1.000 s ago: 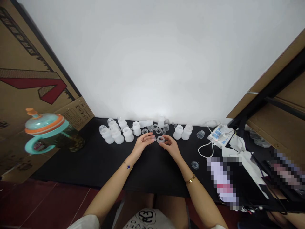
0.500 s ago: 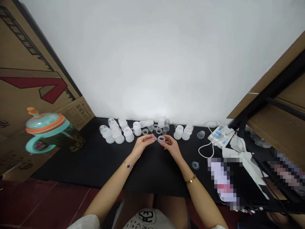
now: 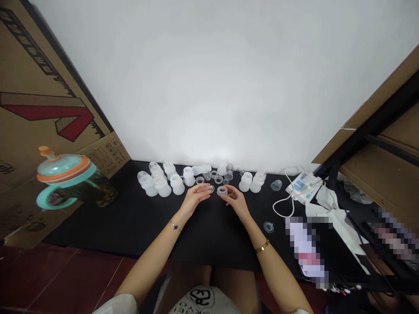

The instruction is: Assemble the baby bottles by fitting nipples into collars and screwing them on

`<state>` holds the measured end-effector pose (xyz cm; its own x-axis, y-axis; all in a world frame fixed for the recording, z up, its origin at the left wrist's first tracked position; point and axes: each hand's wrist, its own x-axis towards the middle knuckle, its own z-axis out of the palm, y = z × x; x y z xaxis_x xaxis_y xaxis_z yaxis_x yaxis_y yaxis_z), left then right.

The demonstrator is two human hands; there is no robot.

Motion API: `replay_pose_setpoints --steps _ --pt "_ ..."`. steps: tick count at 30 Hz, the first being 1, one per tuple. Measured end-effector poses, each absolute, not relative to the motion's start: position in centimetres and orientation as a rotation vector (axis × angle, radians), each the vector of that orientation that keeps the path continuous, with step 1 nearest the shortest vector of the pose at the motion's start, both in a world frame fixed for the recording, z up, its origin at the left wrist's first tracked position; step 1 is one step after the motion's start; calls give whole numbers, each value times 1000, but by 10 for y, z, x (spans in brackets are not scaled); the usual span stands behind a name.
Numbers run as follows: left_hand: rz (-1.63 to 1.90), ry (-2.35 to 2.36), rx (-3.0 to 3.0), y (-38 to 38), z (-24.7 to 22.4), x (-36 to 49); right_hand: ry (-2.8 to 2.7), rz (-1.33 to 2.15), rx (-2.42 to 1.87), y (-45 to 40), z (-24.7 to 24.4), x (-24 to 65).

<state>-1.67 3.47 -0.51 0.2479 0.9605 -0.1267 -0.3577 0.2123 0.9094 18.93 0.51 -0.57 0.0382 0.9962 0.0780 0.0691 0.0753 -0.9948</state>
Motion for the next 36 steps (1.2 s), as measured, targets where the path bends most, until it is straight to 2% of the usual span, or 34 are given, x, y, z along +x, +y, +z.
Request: replay_pose_setpoints --steps 36 --pt "1033 921 963 35 -5 -17 -1214 1172 -1216 4 -4 188"
